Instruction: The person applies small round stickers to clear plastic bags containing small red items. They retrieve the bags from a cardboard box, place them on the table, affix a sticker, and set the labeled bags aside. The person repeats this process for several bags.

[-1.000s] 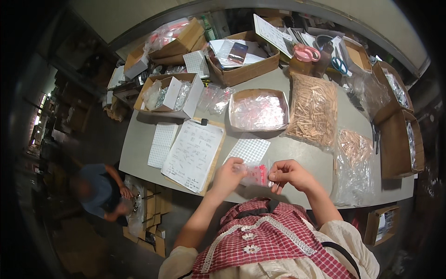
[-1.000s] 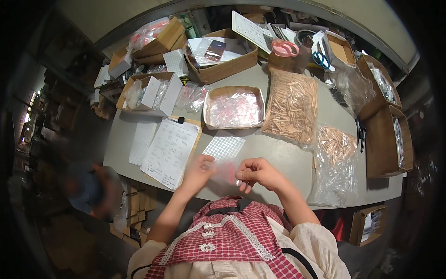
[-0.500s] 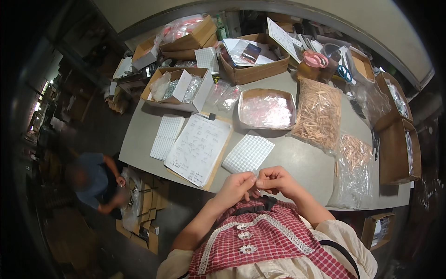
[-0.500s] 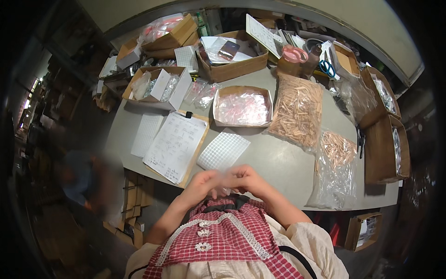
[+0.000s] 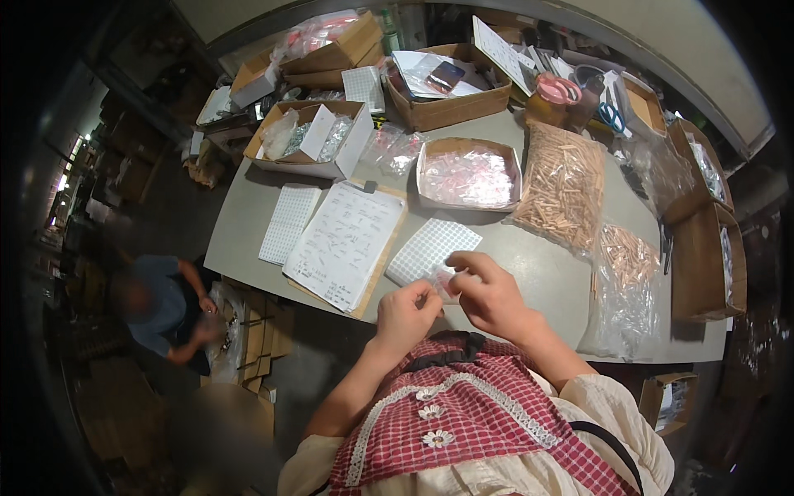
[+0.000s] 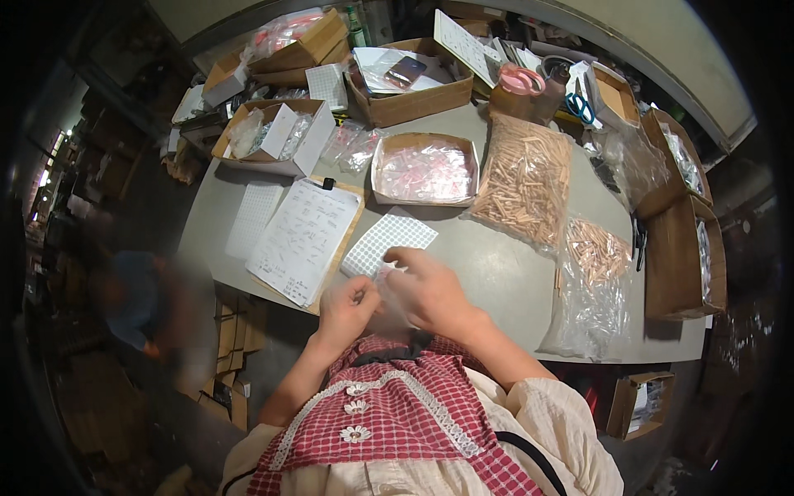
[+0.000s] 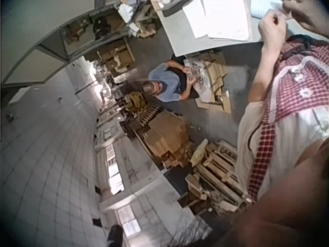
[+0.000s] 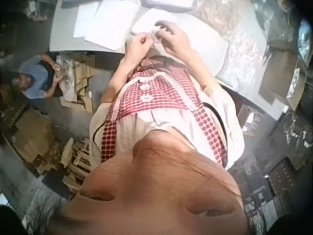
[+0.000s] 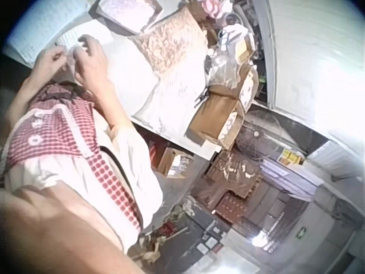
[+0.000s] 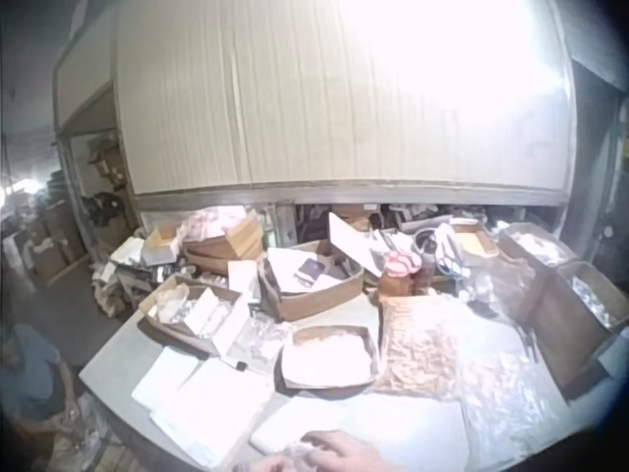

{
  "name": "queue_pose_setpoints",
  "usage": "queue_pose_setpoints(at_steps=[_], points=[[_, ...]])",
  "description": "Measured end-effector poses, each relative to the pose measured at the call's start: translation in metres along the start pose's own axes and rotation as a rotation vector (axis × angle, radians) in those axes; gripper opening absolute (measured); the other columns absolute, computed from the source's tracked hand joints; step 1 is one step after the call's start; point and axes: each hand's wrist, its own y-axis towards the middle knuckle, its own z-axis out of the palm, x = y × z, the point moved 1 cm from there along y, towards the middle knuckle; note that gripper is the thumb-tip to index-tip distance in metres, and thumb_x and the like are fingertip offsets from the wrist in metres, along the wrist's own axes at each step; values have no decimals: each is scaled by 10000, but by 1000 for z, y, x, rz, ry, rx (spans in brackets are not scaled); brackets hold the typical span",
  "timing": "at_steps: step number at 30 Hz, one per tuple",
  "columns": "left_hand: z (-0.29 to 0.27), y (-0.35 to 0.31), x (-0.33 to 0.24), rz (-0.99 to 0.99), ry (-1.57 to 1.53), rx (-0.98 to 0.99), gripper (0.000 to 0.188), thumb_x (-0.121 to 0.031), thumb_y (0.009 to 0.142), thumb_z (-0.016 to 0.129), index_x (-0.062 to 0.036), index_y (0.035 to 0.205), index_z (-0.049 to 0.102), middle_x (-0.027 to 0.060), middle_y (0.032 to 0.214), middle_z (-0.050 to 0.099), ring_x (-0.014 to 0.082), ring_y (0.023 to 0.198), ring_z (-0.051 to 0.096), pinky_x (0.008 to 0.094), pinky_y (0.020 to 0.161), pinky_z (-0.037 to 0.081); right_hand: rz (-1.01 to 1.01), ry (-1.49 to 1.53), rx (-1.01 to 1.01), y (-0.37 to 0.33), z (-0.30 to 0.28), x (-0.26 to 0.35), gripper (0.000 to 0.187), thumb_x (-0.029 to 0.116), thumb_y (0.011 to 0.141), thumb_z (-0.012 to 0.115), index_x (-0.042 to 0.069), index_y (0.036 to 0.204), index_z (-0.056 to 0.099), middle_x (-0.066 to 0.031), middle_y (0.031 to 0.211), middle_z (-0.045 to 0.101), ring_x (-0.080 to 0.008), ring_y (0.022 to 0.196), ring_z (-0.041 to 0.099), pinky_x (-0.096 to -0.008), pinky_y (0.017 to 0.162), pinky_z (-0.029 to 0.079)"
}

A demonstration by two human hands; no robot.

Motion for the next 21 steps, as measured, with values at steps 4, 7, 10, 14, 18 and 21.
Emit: queue_pose_setpoints(at_steps=[4,7,10,14,18,21], points=[[15,3,4,1,-77,4,179,-184,920,636,-28,847,687,94,714,721,206,652,715,331,608,525,9,-206,127,-11,10,-7,202,111,797,670,76,993,705,-155,1323,631,-343,1109,632,-418,913,522],[29,13,9,106,-34,127,178,-176,937,626,-22,878,693,113,751,729,190,674,718,314,618,530,291,-49,344,-34,28,-38,221,76,766,656,40,976,712,-183,1150,688,-383,1002,658,-440,855,530],[22,47,2,149,93,295,270,-281,961,639,-23,946,716,142,804,724,209,734,701,360,695,537,426,83,386,-35,25,-60,243,52,762,639,33,992,715,-201,990,696,-398,893,666,-447,778,535],[4,168,-6,196,176,245,331,-342,975,610,-41,912,731,156,788,707,240,745,697,381,695,524,558,170,50,-43,8,-68,272,5,780,610,41,1021,731,-201,912,688,-389,819,671,-418,726,538],[-5,350,-34,561,527,-40,187,-185,841,632,-17,914,668,247,935,688,432,925,652,508,824,512,741,204,-195,-66,-1,-77,275,-13,802,585,15,1029,737,-201,925,702,-343,828,694,-369,762,544],[-6,468,-51,479,941,-235,457,-265,812,731,20,1151,616,271,1313,561,421,1264,505,519,1036,420,876,243,-366,-92,5,-85,265,-4,810,586,-12,1033,729,-186,907,709,-293,832,702,-357,789,541]])
